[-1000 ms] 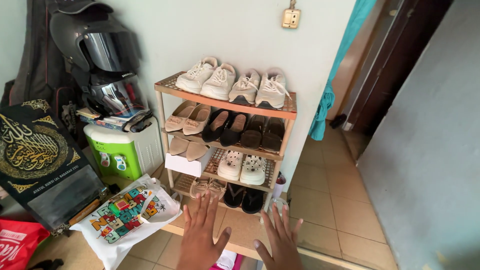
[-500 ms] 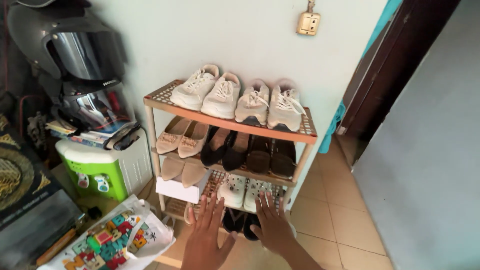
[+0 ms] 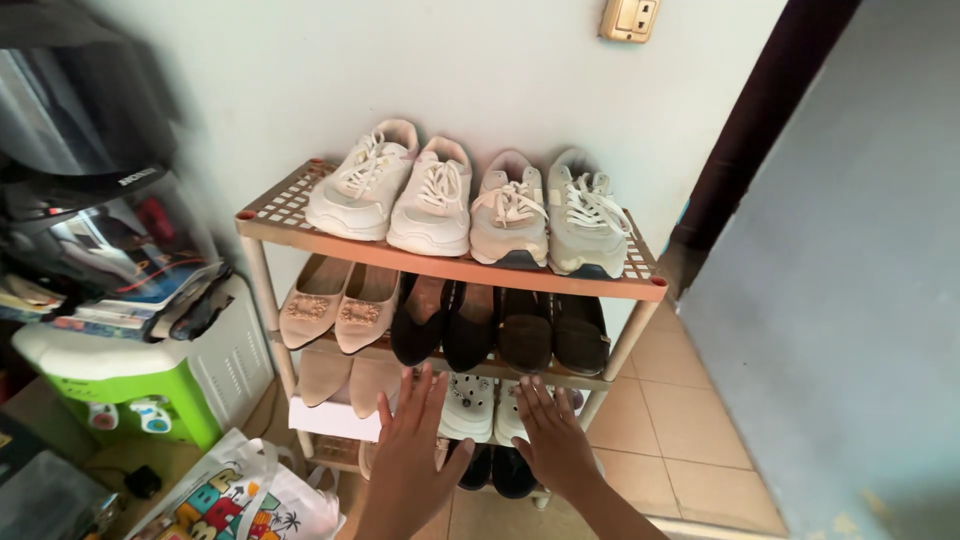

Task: The person picks up a pair of white clogs from the floor and places them on a multi-tier shoe rack. They then pick up a pair of black slides from the floor and place them under a bench. The person continues to adjust and arrange various shoes on the rack, ensuring they are neatly organized.

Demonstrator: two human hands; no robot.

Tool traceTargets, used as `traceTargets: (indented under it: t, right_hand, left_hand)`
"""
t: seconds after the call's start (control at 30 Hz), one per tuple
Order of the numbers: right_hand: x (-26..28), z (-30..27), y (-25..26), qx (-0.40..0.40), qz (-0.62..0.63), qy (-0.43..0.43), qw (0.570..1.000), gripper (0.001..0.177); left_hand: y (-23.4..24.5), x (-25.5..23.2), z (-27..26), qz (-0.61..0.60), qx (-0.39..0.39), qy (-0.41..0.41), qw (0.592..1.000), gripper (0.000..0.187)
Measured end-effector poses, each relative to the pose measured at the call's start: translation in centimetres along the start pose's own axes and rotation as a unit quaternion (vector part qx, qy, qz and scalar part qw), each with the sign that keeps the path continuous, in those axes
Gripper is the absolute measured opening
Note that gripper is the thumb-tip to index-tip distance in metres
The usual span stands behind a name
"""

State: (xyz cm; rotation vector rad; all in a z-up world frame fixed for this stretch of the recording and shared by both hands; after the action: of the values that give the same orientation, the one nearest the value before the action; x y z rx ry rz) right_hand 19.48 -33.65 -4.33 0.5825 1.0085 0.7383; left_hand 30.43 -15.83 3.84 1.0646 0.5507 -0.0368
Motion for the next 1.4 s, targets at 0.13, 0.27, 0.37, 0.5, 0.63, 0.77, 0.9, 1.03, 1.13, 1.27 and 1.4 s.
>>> traceTargets:
  t: [0.13,0.27,0.37,0.5,0.63,0.77,0.9,1.03,1.13,1.27,1.4]
  right_hand:
    - [0.0,0.5,0.1,0.006,-0.012,-0.010,1.000,0.086]
    - [0.1,0.7,-0.4,0.021,-0.016,-0.012,1.000,0.084]
    - [-0.7,0.8,-0.1,0.002,-0.055,-0.038,0.998,0.090]
    - [-1.8,-0.4,-1.3,0.060,0.199,-0.020,0.978,0.060]
    - [-5.3,-0.4,4.8,-0.069,0.332,-0.120,0.933,0.029]
    - [-8.8,-0.6,2.0,-0.047,0.253,-0.245,0.935,0.023]
    - [-10.2,0.5,0.2,-0.038,0.143,-0.206,0.967,0.047]
    - [-11.0,0.9,0.3,-0.060,0.070,-0.182,0.979,0.039]
    - [-11.1,1.0,-0.9,-0.064,0.029,-0.141,0.987,0.041]
    - [-10.9,0.6,-1.2,-0.145,-0.001,-0.085,0.986,0.026]
    - [-10.8,0.7,0.0,-0.160,0.016,-0.047,0.986,0.026]
  left_hand:
    - [0.1,0.0,1.0,-0.032,-0.005,-0.022,0.999,0.083]
    - [0.4,0.2,1.3,-0.035,0.004,-0.026,0.999,0.081]
    - [0.3,0.5,1.6,-0.044,0.007,-0.023,0.999,0.081]
    - [-0.1,0.5,2.0,-0.037,-0.009,-0.039,0.999,0.080]
    - [-2.3,-0.5,3.8,0.003,-0.003,-0.056,0.998,0.082]
    - [-6.8,-1.8,7.7,0.027,-0.008,-0.124,0.992,0.054]
    - [-10.4,-2.7,11.9,0.091,-0.016,-0.155,0.984,0.056]
    - [-13.7,-2.1,14.4,0.132,-0.034,-0.185,0.973,0.054]
    - [-13.9,-2.2,15.2,0.157,-0.090,-0.204,0.962,0.055]
    - [-13.8,-2.2,15.1,0.181,-0.141,-0.190,0.955,0.064]
    - [-13.8,-2.3,14.8,0.190,-0.174,-0.177,0.950,0.061]
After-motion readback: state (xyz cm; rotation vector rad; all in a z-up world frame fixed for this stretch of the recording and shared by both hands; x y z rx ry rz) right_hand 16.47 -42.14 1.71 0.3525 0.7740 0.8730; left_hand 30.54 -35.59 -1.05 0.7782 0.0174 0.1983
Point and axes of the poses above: each hand's wrist, its own z-axis towards the middle knuckle, its own y-axis out of the back of the hand, x = y × z, the point moved 8 cm from there along z, towards the middle knuckle, and after that the axes turned 12 degrees about x, right-handed, at the moved point
